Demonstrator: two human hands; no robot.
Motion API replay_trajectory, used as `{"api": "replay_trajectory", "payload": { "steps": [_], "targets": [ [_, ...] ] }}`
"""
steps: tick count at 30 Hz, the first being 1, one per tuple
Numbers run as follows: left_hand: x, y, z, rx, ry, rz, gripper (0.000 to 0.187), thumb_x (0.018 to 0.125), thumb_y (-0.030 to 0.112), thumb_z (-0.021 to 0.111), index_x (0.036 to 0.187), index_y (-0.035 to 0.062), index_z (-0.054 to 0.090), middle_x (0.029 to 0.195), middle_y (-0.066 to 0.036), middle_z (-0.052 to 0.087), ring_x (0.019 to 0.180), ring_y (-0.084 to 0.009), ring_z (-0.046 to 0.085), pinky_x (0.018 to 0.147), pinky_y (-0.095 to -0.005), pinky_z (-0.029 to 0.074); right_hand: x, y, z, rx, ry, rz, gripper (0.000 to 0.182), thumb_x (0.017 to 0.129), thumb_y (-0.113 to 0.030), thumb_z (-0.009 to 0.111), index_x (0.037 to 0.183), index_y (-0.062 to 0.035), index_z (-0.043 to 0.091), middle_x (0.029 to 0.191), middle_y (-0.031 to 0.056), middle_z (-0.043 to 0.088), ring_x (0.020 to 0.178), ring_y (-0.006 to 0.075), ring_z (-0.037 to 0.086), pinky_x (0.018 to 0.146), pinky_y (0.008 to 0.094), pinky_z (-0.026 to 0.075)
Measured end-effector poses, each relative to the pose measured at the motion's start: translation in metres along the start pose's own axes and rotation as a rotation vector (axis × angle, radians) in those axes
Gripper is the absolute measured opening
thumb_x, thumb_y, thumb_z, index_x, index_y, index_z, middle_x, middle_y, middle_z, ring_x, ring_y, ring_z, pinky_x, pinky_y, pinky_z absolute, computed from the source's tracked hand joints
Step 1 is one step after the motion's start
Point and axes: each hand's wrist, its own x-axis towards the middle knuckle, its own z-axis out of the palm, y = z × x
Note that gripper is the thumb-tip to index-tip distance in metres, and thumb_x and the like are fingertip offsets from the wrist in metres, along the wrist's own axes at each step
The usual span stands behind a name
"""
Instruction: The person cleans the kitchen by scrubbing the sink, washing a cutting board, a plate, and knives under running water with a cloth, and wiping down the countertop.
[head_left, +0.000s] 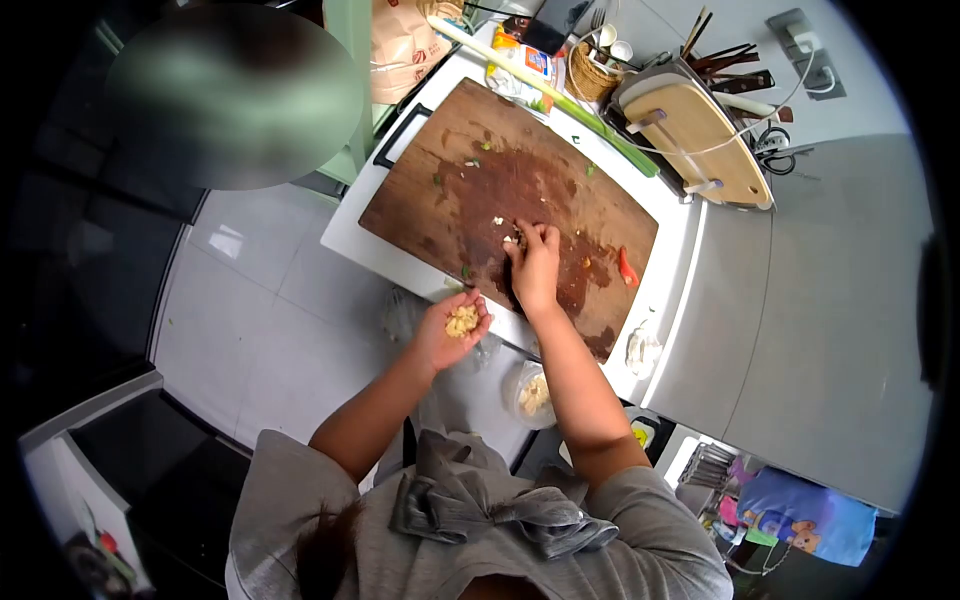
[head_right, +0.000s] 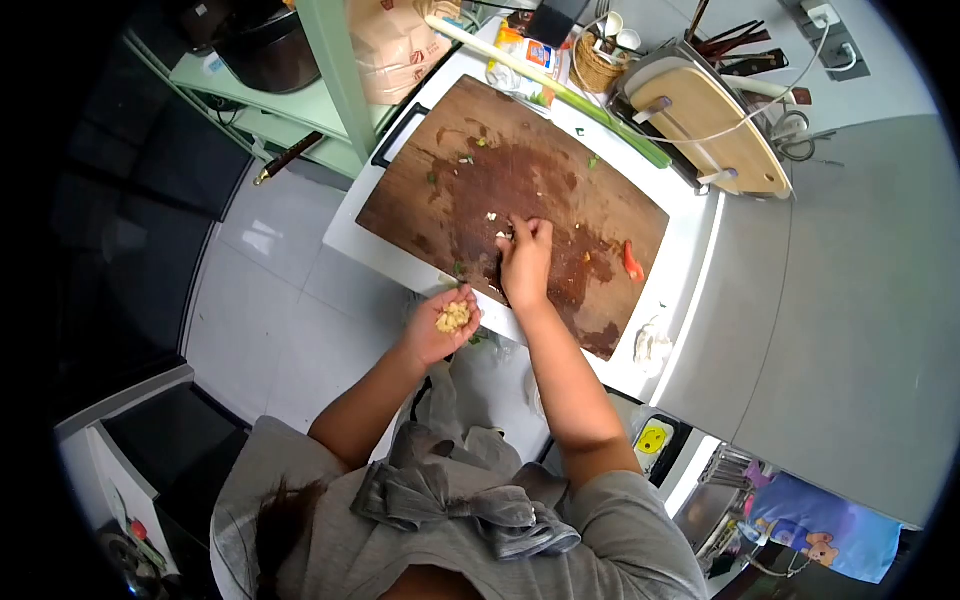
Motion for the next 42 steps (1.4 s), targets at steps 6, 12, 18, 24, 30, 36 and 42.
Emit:
{"api": "replay_trajectory", "payload": {
  "steps": [6, 12, 18, 24, 30, 36, 42],
  "targets": [
    [0.003, 0.002, -0.003, -0.008, -0.062, 0.018, 0.017, 0.086, 0.010, 0.048, 0.097, 0.0000, 0.054, 0.092, -0.009, 0.055, 0.088, -0.0219, 0.053, 0.087, -0.0371, 0.044, 0.027, -0.017, 0.017, 0.111, -0.031, -0.032, 0.033, 0.062, 0.007, 0.064, 0.094, 0.0003, 0.059, 0.086, 0.0158, 0.049, 0.077, 0.0329, 0.053, 0.070, 0.0366, 0.045],
    [-0.001, -0.003, 0.014, 0.224, 0.070, 0.025, 0.027, 0.090, 0.014, 0.039, 0.109, -0.0023, 0.049, 0.106, -0.014, 0.054, 0.102, -0.0260, 0.051, 0.097, -0.0389, 0.038, 0.026, -0.010, 0.009, 0.065, -0.273, -0.199, 0.015, 0.065, 0.008, 0.060, 0.077, 0.0000, 0.061, 0.072, 0.0129, 0.055, 0.067, 0.0276, 0.056, 0.061, 0.0326, 0.047],
    [0.009, 0.010, -0.016, 0.229, -0.212, -0.074, 0.028, 0.093, 0.022, 0.033, 0.103, 0.0053, 0.053, 0.104, -0.007, 0.058, 0.097, -0.0187, 0.055, 0.084, -0.0340, 0.044, -0.044, -0.063, -0.041, 0.293, -0.463, -0.287, 0.020, 0.059, 0.007, 0.057, 0.076, 0.0000, 0.063, 0.082, 0.0160, 0.060, 0.072, 0.0318, 0.058, 0.067, 0.0345, 0.048],
    [0.001, 0.005, 0.005, 0.219, -0.023, -0.009, 0.023, 0.092, 0.020, 0.040, 0.097, 0.0047, 0.055, 0.093, -0.009, 0.060, 0.091, -0.0202, 0.057, 0.088, -0.0355, 0.045, -0.042, -0.048, -0.046, 0.302, -0.310, -0.136, 0.019, 0.060, 0.008, 0.058, 0.077, 0.0009, 0.062, 0.079, 0.0168, 0.061, 0.073, 0.0306, 0.059, 0.061, 0.0335, 0.048],
    [-0.002, 0.007, 0.005, 0.181, 0.003, 0.024, 0.017, 0.089, 0.014, 0.045, 0.093, 0.0015, 0.056, 0.085, -0.010, 0.059, 0.087, -0.0230, 0.057, 0.088, -0.0374, 0.046, -0.011, 0.003, -0.022, 0.050, -0.104, 0.098, 0.024, 0.065, 0.002, 0.063, 0.089, 0.0007, 0.060, 0.083, 0.0197, 0.057, 0.076, 0.0346, 0.057, 0.069, 0.0384, 0.046],
    [-0.012, 0.000, 0.011, 0.316, 0.101, 0.199, 0.014, 0.082, 0.013, 0.054, 0.090, 0.0016, 0.055, 0.088, -0.009, 0.057, 0.089, -0.0242, 0.056, 0.088, -0.0366, 0.045, -0.015, -0.034, 0.002, 0.181, -0.282, -0.125, 0.030, 0.059, 0.001, 0.068, 0.088, -0.0009, 0.059, 0.089, 0.0174, 0.051, 0.090, 0.0350, 0.050, 0.077, 0.0377, 0.043],
    [-0.022, 0.000, 0.000, 0.282, 0.178, 0.283, 0.014, 0.083, 0.013, 0.053, 0.091, 0.0019, 0.056, 0.090, -0.008, 0.057, 0.090, -0.0211, 0.056, 0.090, -0.0358, 0.043, -0.030, -0.034, 0.001, 0.159, -0.293, -0.255, 0.017, 0.061, 0.008, 0.061, 0.074, -0.0008, 0.056, 0.082, 0.0147, 0.052, 0.082, 0.0327, 0.052, 0.071, 0.0373, 0.044]
  ]
}}
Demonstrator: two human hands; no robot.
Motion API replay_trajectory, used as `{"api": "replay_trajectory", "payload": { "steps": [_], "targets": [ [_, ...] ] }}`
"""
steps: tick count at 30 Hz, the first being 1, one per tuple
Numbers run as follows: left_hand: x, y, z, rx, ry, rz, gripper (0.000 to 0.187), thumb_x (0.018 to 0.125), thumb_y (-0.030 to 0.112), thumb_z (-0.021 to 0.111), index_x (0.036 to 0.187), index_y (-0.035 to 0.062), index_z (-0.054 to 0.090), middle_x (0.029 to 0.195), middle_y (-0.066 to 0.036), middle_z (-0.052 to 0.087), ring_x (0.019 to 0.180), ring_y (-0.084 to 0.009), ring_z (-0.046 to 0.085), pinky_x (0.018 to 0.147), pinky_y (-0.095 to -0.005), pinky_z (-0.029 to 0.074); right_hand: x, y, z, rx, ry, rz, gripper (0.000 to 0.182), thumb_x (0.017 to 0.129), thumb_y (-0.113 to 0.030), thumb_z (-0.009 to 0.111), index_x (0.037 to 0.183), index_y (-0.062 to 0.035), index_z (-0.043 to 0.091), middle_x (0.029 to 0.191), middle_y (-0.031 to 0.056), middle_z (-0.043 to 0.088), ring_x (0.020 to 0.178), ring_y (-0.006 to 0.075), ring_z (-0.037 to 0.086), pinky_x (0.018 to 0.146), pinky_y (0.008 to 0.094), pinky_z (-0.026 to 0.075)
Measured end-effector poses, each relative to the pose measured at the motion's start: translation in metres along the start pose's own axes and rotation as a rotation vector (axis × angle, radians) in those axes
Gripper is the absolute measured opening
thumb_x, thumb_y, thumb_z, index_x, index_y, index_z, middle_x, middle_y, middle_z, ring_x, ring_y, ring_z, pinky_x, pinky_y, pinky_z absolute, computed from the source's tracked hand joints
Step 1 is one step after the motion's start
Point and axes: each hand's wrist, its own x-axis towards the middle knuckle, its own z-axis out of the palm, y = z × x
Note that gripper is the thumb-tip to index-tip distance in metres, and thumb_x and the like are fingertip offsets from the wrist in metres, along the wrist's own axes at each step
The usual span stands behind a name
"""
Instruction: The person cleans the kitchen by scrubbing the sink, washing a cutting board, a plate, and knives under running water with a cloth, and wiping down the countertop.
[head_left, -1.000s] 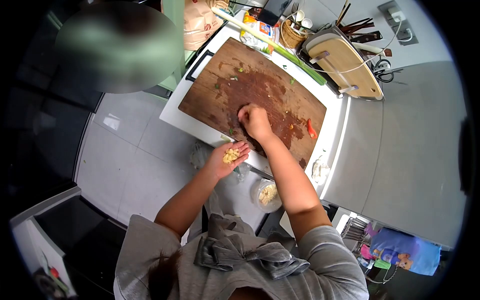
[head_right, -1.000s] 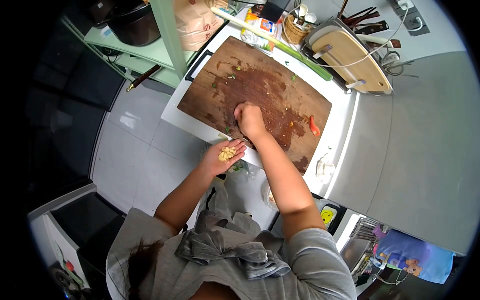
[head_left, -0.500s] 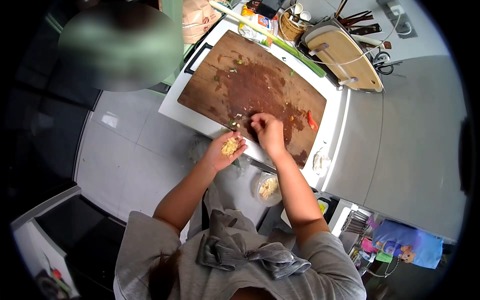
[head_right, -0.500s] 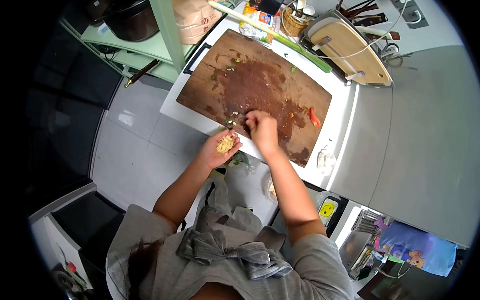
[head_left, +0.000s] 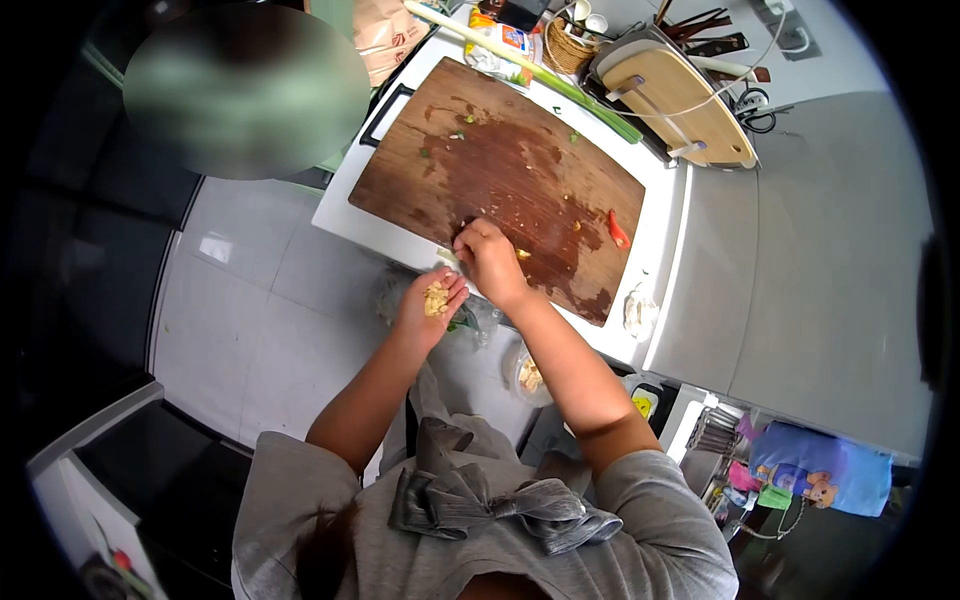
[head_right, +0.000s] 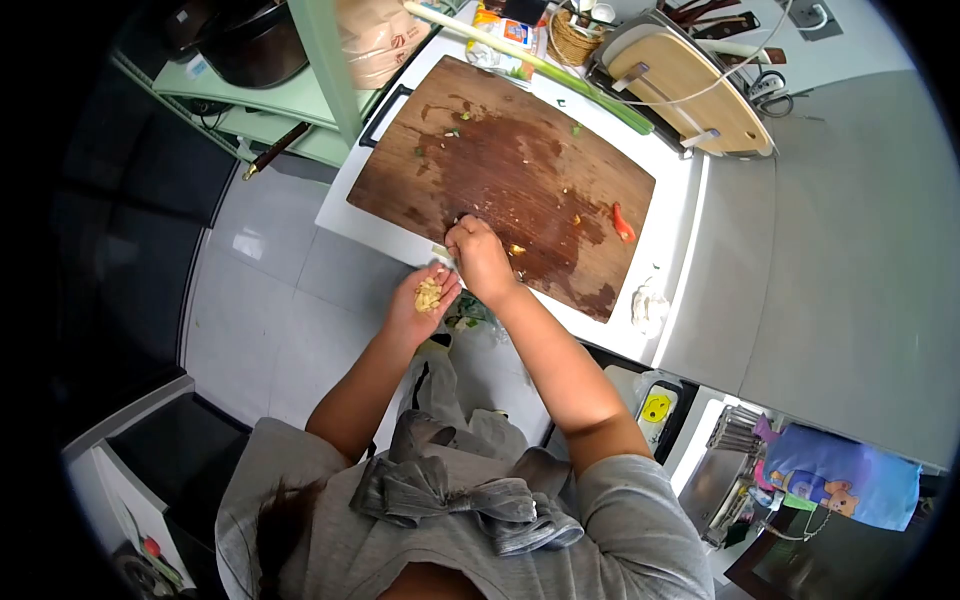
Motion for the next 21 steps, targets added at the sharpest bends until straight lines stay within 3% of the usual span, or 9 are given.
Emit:
{"api": "replay_trajectory", "payload": {
  "steps": [3, 5, 7, 10, 11, 13, 16, 17, 21],
  "targets": [
    [-0.004, -0.003, 0.005, 0.008, 0.003, -0.020, 0.014, 0.083, 0.014, 0.053, 0.089, 0.0022, 0.056, 0.090, -0.008, 0.057, 0.089, -0.0205, 0.056, 0.088, -0.0347, 0.044, -0.011, -0.004, -0.002, -0.004, 0.061, -0.011, 0.011, 0.063, 0.009, 0.058, 0.068, 0.0003, 0.055, 0.073, 0.0140, 0.053, 0.071, 0.0303, 0.055, 0.063, 0.0357, 0.046],
    [0.000, -0.006, 0.000, 0.026, -0.006, -0.034, 0.014, 0.083, 0.014, 0.053, 0.089, 0.0024, 0.056, 0.090, -0.008, 0.058, 0.088, -0.0199, 0.056, 0.087, -0.0338, 0.045, -0.022, -0.010, -0.014, 0.191, 0.032, 0.172, 0.010, 0.065, 0.009, 0.058, 0.071, 0.0014, 0.057, 0.072, 0.0136, 0.054, 0.065, 0.0289, 0.055, 0.059, 0.0343, 0.046],
    [0.009, -0.015, -0.006, 0.020, -0.359, -0.167, 0.020, 0.086, 0.019, 0.048, 0.093, 0.0026, 0.056, 0.092, -0.008, 0.058, 0.090, -0.0190, 0.056, 0.083, -0.0324, 0.045, -0.038, -0.027, -0.030, 0.226, 0.063, 0.192, 0.013, 0.067, 0.011, 0.057, 0.077, 0.0017, 0.059, 0.072, 0.0134, 0.056, 0.062, 0.0275, 0.055, 0.057, 0.0319, 0.046],
    [-0.012, -0.040, 0.028, 0.085, -0.223, -0.246, 0.026, 0.089, 0.022, 0.039, 0.097, 0.0031, 0.055, 0.095, -0.007, 0.058, 0.089, -0.0182, 0.056, 0.080, -0.0308, 0.046, -0.077, -0.048, -0.048, 0.292, 0.102, 0.175, 0.017, 0.068, 0.011, 0.057, 0.082, 0.0009, 0.061, 0.074, 0.0138, 0.057, 0.065, 0.0274, 0.057, 0.059, 0.0299, 0.047],
    [-0.014, -0.049, 0.036, 0.119, -0.140, -0.277, 0.026, 0.089, 0.021, 0.037, 0.097, 0.0032, 0.054, 0.095, -0.006, 0.058, 0.088, -0.0181, 0.056, 0.081, -0.0308, 0.045, -0.091, -0.050, -0.055, 0.250, 0.156, 0.217, 0.014, 0.071, 0.007, 0.059, 0.083, 0.0005, 0.062, 0.078, 0.0122, 0.059, 0.067, 0.0228, 0.059, 0.061, 0.0277, 0.047],
    [-0.013, -0.069, 0.041, 0.158, -0.216, -0.388, 0.027, 0.091, 0.021, 0.036, 0.100, 0.0032, 0.054, 0.095, -0.007, 0.058, 0.089, -0.0184, 0.056, 0.081, -0.0307, 0.045, -0.117, -0.049, -0.070, 0.194, 0.245, 0.289, 0.011, 0.074, 0.004, 0.062, 0.084, 0.0001, 0.062, 0.082, 0.0107, 0.062, 0.070, 0.0182, 0.060, 0.064, 0.0255, 0.048],
    [-0.017, -0.108, 0.056, 0.203, -0.405, -0.584, 0.030, 0.093, 0.023, 0.034, 0.103, 0.0020, 0.053, 0.100, -0.009, 0.058, 0.094, -0.0202, 0.055, 0.086, -0.0337, 0.044, -0.165, -0.047, -0.104, 0.739, 0.454, 0.712, 0.016, 0.080, 0.004, 0.057, 0.096, 0.0039, 0.057, 0.089, 0.0093, 0.063, 0.077, 0.0143, 0.059, 0.070, 0.0239, 0.049],
    [-0.022, -0.123, 0.065, 0.232, -0.404, -0.639, 0.030, 0.093, 0.023, 0.034, 0.103, 0.0020, 0.053, 0.100, -0.009, 0.058, 0.094, -0.0202, 0.055, 0.086, -0.0337, 0.044, -0.179, -0.049, -0.120, 1.026, 0.584, 0.687, 0.018, 0.080, 0.007, 0.055, 0.097, 0.0026, 0.056, 0.094, 0.0108, 0.061, 0.081, 0.0137, 0.060, 0.070, 0.0244, 0.050],
    [-0.052, -0.187, 0.097, 0.395, -0.477, -0.859, 0.032, 0.092, 0.024, 0.036, 0.109, 0.0006, 0.051, 0.106, -0.011, 0.056, 0.104, -0.0231, 0.052, 0.097, -0.0378, 0.037, -0.260, -0.065, -0.171, 1.378, 0.956, 0.699, 0.016, 0.085, 0.000, 0.050, 0.101, 0.0016, 0.054, 0.100, 0.0140, 0.060, 0.095, 0.0206, 0.060, 0.073, 0.0259, 0.053]
  ]
}}
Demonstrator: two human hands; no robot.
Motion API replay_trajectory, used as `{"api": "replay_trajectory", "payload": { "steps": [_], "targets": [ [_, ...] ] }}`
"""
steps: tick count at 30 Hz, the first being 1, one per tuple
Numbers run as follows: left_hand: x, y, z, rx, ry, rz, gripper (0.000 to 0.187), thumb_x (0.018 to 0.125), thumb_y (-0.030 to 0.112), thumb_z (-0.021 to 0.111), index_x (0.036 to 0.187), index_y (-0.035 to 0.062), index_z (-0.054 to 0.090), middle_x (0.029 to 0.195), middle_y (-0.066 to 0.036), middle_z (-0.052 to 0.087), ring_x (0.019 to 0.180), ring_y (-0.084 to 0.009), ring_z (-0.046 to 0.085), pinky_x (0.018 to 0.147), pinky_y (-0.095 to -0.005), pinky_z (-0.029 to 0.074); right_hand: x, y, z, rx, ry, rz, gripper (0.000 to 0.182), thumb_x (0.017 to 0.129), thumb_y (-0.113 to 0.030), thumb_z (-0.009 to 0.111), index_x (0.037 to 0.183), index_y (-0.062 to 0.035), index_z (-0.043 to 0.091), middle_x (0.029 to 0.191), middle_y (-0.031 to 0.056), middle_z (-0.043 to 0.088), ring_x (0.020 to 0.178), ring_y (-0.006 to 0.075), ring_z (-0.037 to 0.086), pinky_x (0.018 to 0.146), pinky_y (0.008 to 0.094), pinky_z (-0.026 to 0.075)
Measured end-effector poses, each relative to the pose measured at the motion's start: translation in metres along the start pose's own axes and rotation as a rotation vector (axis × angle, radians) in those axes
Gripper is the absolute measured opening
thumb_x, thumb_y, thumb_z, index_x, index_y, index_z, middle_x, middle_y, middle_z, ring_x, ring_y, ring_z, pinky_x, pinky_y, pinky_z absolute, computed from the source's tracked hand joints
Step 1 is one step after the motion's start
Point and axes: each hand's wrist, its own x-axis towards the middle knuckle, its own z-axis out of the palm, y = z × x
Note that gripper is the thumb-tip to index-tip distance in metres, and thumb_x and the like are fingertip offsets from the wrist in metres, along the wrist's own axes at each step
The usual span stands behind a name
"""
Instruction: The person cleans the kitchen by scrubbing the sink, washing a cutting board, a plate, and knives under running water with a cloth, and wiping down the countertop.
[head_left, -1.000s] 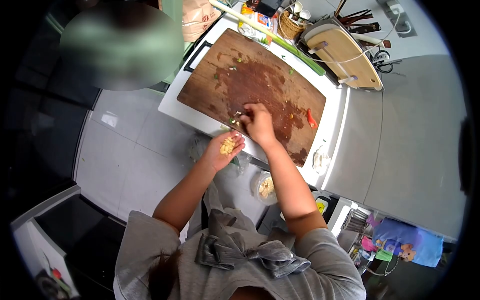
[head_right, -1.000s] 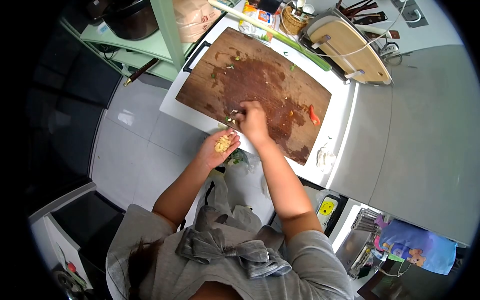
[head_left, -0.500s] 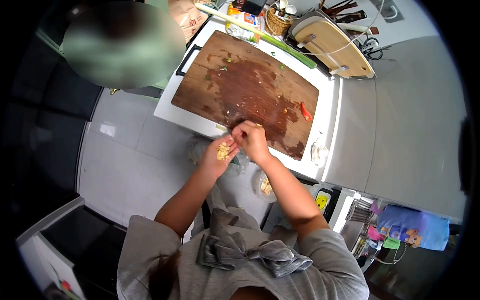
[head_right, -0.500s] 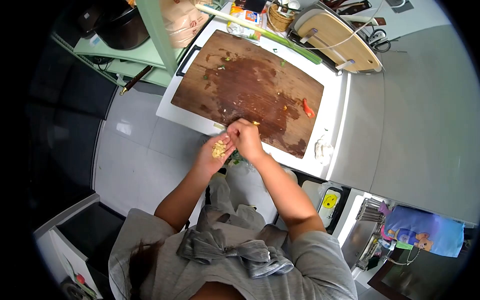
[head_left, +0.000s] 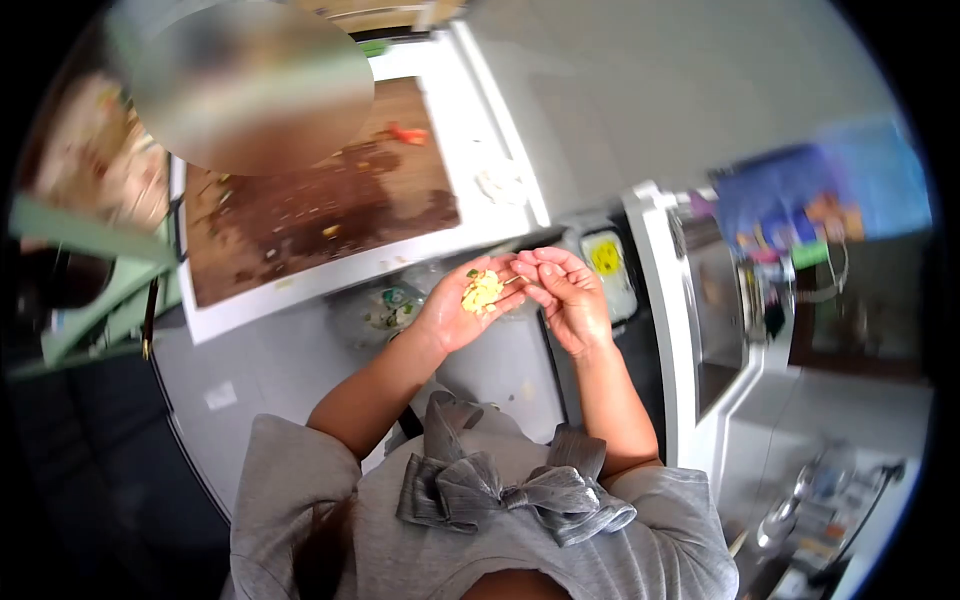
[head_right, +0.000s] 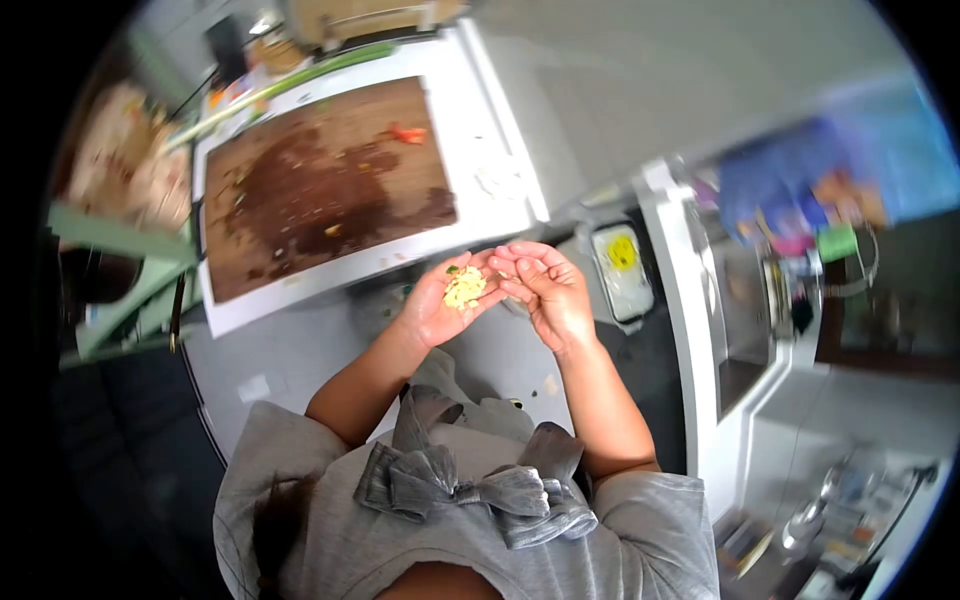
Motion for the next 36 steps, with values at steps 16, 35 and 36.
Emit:
{"api": "replay_trajectory", "payload": {
  "steps": [16, 35, 36],
  "targets": [
    [0.057, -0.443, 0.096, 0.436, -0.147, -0.725, 0.032, 0.094, 0.028, 0.037, 0.078, 0.0045, 0.053, 0.080, -0.009, 0.056, 0.082, -0.0193, 0.056, 0.080, -0.0321, 0.045, -0.364, -0.022, -0.250, 0.414, 1.005, -0.838, 0.024, 0.088, -0.022, 0.053, 0.102, -0.0028, 0.055, 0.094, 0.0057, 0.059, 0.087, 0.0138, 0.055, 0.078, 0.0281, 0.046],
    [0.041, -0.747, 0.143, 1.576, -1.851, 0.208, 0.036, 0.086, 0.029, 0.046, 0.107, 0.0014, 0.055, 0.133, -0.020, 0.033, 0.128, -0.0352, 0.019, 0.100, -0.0547, 0.009, -0.556, -0.048, -0.399, 0.900, 0.937, -1.456, 0.028, 0.091, -0.022, 0.035, 0.109, -0.0046, 0.045, 0.112, 0.0138, 0.048, 0.107, 0.0263, 0.047, 0.094, 0.0388, 0.038],
    [0.043, -0.752, 0.148, 1.615, -1.855, 0.278, 0.043, 0.086, 0.034, 0.046, 0.114, 0.0016, 0.053, 0.140, -0.020, 0.022, 0.133, -0.0363, 0.005, 0.100, -0.0589, -0.001, -0.559, -0.054, -0.406, 0.926, 0.937, -1.487, 0.028, 0.091, -0.022, 0.034, 0.111, -0.0047, 0.044, 0.113, 0.0141, 0.047, 0.108, 0.0268, 0.046, 0.095, 0.0393, 0.038]
  ]
}}
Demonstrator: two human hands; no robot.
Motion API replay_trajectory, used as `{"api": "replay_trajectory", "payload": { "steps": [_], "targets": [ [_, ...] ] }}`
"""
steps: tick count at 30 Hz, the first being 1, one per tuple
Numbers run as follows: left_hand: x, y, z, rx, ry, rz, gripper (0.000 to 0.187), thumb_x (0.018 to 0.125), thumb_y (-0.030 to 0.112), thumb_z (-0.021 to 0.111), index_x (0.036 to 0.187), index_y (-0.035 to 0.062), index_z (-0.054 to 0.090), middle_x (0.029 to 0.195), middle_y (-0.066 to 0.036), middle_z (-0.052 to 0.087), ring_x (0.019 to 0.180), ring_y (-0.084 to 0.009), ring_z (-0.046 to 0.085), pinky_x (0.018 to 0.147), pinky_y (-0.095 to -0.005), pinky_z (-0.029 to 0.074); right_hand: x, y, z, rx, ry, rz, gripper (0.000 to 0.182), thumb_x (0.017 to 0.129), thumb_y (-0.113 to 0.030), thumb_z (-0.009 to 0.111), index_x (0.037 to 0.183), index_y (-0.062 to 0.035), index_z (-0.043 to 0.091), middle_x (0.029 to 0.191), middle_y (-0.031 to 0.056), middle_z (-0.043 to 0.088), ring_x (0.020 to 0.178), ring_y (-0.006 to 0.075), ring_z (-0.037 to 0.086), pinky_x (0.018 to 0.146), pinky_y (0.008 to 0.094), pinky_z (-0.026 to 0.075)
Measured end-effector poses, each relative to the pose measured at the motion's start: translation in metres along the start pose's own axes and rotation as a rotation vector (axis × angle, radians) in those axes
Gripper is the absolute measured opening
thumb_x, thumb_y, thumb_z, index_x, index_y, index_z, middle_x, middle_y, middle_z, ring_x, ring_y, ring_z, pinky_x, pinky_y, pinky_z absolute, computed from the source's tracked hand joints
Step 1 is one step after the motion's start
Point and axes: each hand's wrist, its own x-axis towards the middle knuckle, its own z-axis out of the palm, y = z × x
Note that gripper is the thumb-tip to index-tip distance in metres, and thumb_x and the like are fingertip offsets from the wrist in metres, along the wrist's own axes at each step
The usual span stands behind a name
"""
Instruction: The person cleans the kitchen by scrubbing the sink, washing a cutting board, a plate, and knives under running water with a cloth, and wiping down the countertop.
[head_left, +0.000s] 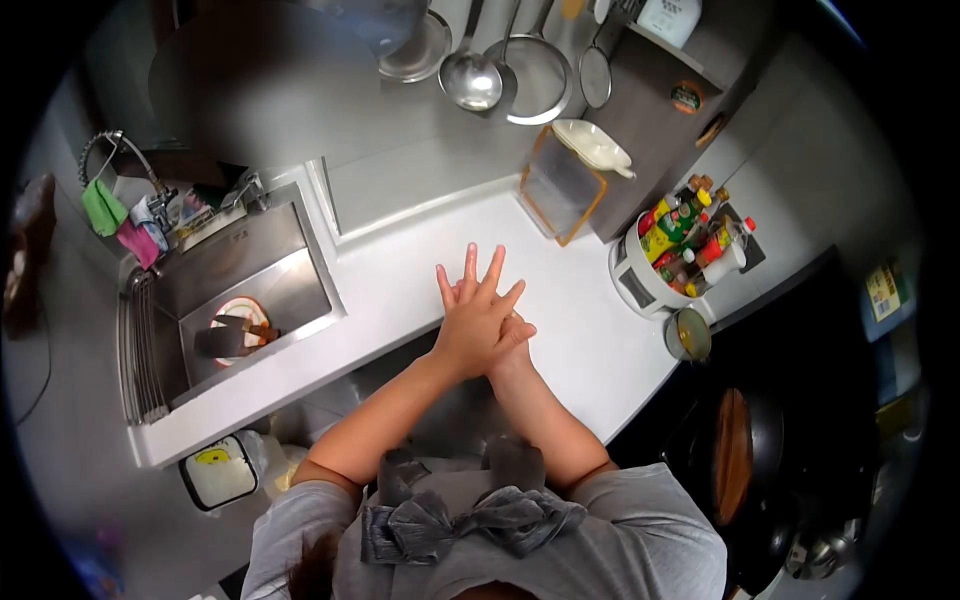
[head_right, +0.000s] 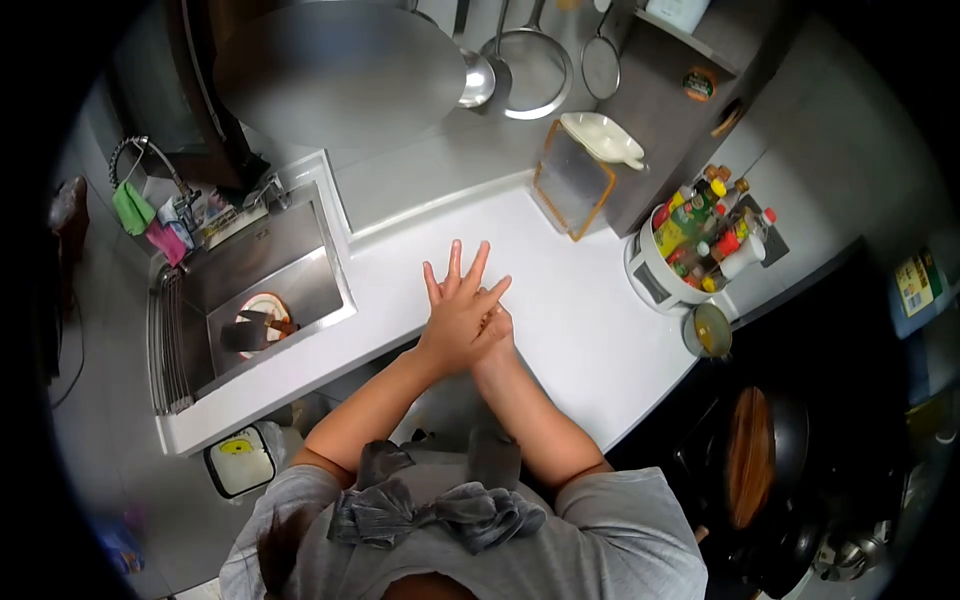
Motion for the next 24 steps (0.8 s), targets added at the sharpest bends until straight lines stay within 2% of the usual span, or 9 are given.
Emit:
{"api": "replay_trajectory", "payload": {
  "steps": [1, 5, 6, 8, 10, 12, 15, 19, 24],
  "targets": [
    [0.009, -0.006, -0.002, 0.040, -0.097, -0.031, 0.057, 0.085, 0.042, 0.043, 0.126, 0.0027, 0.043, 0.144, -0.019, 0.009, 0.132, -0.0403, -0.004, 0.097, -0.0628, -0.003, 0.008, -0.002, 0.003, 0.036, 0.004, -0.026, 0.029, 0.091, -0.022, 0.033, 0.112, -0.0049, 0.043, 0.115, 0.0144, 0.047, 0.108, 0.0273, 0.046, 0.095, 0.0399, 0.037],
    [0.034, -0.027, 0.001, -0.171, 0.144, -0.109, 0.063, 0.087, 0.048, 0.035, 0.132, 0.0045, 0.034, 0.143, -0.017, 0.016, 0.134, -0.0346, 0.004, 0.102, -0.0554, 0.001, 0.047, -0.014, 0.004, 0.341, -0.103, -0.263, 0.033, 0.090, -0.022, 0.030, 0.118, -0.0055, 0.039, 0.120, 0.0156, 0.043, 0.112, 0.0292, 0.042, 0.096, 0.0419, 0.035],
    [0.036, -0.031, -0.007, -0.510, 0.286, -0.194, 0.062, 0.089, 0.047, 0.031, 0.134, 0.0048, 0.031, 0.143, -0.015, 0.018, 0.134, -0.0306, 0.009, 0.104, -0.0495, 0.004, 0.060, -0.047, -0.003, 0.440, 0.336, 0.001, 0.024, 0.090, -0.019, 0.036, 0.101, -0.0040, 0.051, 0.105, 0.0135, 0.054, 0.103, 0.0246, 0.052, 0.089, 0.0394, 0.044],
    [0.027, -0.069, -0.004, -0.709, 0.470, -0.177, 0.046, 0.095, 0.028, 0.025, 0.132, 0.0011, 0.032, 0.141, -0.014, 0.024, 0.132, -0.0250, 0.018, 0.103, -0.0280, 0.019, 0.089, -0.098, -0.006, 0.460, 0.208, -0.069, 0.022, 0.087, -0.017, 0.037, 0.097, -0.0048, 0.052, 0.097, 0.0127, 0.058, 0.094, 0.0238, 0.057, 0.081, 0.0405, 0.049],
    [0.017, -0.082, -0.012, -0.859, 0.483, -0.493, 0.056, 0.094, 0.043, 0.021, 0.133, 0.0047, 0.031, 0.139, -0.010, 0.030, 0.130, -0.0221, 0.023, 0.105, -0.0370, 0.020, 0.130, -0.168, -0.010, 0.240, 0.064, -0.227, 0.022, 0.086, -0.019, 0.038, 0.088, -0.0045, 0.054, 0.085, 0.0111, 0.061, 0.081, 0.0222, 0.061, 0.072, 0.0368, 0.052],
    [-0.003, -0.106, -0.014, -0.791, 0.544, -0.573, 0.055, 0.094, 0.045, 0.023, 0.128, 0.0048, 0.037, 0.135, -0.010, 0.035, 0.126, -0.0244, 0.029, 0.104, -0.0375, 0.023, 0.176, -0.230, 0.004, 0.037, 0.088, -0.454, 0.026, 0.085, -0.022, 0.037, 0.074, -0.0040, 0.052, 0.072, 0.0088, 0.059, 0.065, 0.0190, 0.058, 0.059, 0.0306, 0.052],
    [-0.033, -0.124, -0.022, -0.717, 0.647, -0.673, 0.048, 0.094, 0.041, 0.026, 0.123, 0.0047, 0.040, 0.130, -0.011, 0.039, 0.121, -0.0236, 0.035, 0.100, -0.0372, 0.028, 0.245, -0.302, 0.009, -0.307, 0.111, -0.678, 0.026, 0.088, -0.023, 0.039, 0.072, -0.0044, 0.049, 0.069, 0.0078, 0.055, 0.060, 0.0183, 0.054, 0.052, 0.0257, 0.046],
    [-0.059, -0.129, -0.029, -0.645, 0.753, -0.808, 0.044, 0.095, 0.038, 0.028, 0.121, 0.0050, 0.042, 0.125, -0.011, 0.042, 0.117, -0.0218, 0.039, 0.097, -0.0353, 0.031, 0.299, -0.334, 0.002, -0.660, 0.254, -0.772, 0.031, 0.091, -0.025, 0.040, 0.069, -0.0055, 0.047, 0.063, 0.0056, 0.050, 0.052, 0.0155, 0.048, 0.047, 0.0248, 0.040],
    [-0.084, -0.126, -0.033, -0.583, 0.819, -0.905, 0.042, 0.095, 0.037, 0.030, 0.120, 0.0055, 0.042, 0.124, -0.010, 0.043, 0.115, -0.0205, 0.040, 0.096, -0.0352, 0.031, 0.320, -0.332, -0.008, -0.945, 0.302, -0.632, 0.035, 0.090, -0.028, 0.042, 0.065, -0.0047, 0.048, 0.058, 0.0066, 0.050, 0.046, 0.0159, 0.047, 0.045, 0.0265, 0.041]
  ]
}}
